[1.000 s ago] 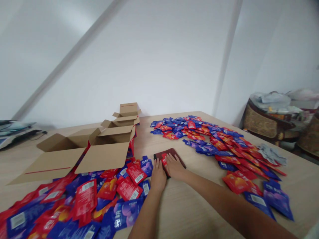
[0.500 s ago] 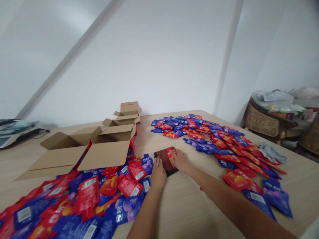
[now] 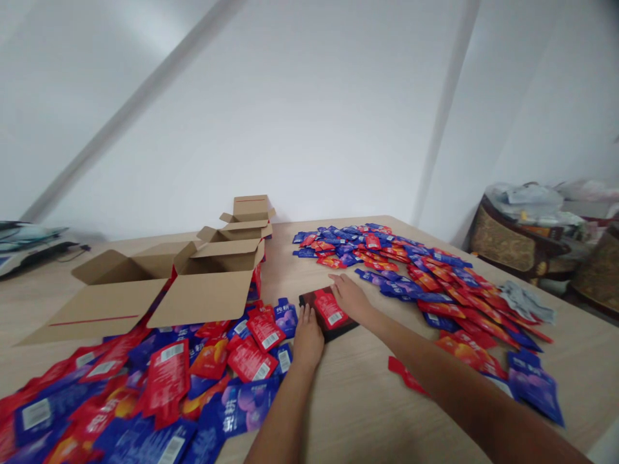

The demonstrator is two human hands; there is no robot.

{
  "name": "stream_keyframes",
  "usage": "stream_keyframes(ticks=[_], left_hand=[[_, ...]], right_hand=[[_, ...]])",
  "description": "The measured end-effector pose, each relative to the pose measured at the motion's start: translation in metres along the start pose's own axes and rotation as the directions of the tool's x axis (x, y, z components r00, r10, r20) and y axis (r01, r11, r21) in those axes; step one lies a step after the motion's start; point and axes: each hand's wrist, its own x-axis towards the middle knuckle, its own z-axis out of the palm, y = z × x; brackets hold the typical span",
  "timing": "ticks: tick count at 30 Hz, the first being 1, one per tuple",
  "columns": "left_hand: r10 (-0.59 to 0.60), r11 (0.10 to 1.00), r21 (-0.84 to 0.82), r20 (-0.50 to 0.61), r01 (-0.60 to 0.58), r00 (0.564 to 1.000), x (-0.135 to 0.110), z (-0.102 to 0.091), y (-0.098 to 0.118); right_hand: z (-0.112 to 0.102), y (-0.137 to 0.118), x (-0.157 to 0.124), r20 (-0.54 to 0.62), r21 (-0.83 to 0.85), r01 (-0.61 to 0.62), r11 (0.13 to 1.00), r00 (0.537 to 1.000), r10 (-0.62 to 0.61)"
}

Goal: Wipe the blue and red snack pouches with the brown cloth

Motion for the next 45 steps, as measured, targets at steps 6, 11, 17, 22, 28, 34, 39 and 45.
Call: stream_keyframes(ticks=[6,11,17,22,28,34,39,45], left_hand=[[-0.012,1.0,-0.029,0.0,0.012,1.0,0.001,0.003,-0.001],[-0.014,1.0,-0.017,0.034,0.015,0.999,0.002,0.003,-0.002],[-0.003,1.0,-0.003,0.052,0.003,0.999,0.001,0.0,0.0],[-0.005,1.0,0.004,0.055,0.005,0.998,-0.001,-0.004,0.002],[0.004,1.0,0.013,0.014,-0.004,1.0,-0.001,-0.003,0.003],[0.013,0.998,-0.064,-0.036,-0.016,0.999,0.0,0.009,-0.004],[-0.001,1.0,-0.023,0.014,0.002,1.0,0.001,0.007,-0.004],[-0.021,0.998,-0.057,0.054,0.024,0.998,0.001,0.003,-0.003]], right_hand=[[0.045,-0.014,0.007,0.063,-0.014,-0.081,0.997,0.995,0.081],[0.082,-0.016,0.002,0.007,-0.077,-0.106,0.991,0.994,0.107],[0.061,0.023,-0.003,0.033,-0.165,-0.132,0.977,0.99,0.139],[0.032,0.04,-0.004,0.176,-0.15,-0.263,0.953,0.941,0.287],[0.01,0.018,0.007,0.148,0.255,-0.216,0.943,0.972,0.183],[0.02,-0.009,0.038,0.197,0.728,-0.09,0.68,0.977,-0.082],[0.02,0.06,0.045,0.118,-0.071,-0.262,0.963,0.956,0.268],[0.021,0.132,0.022,0.059,-0.273,-0.324,0.906,0.934,0.352]])
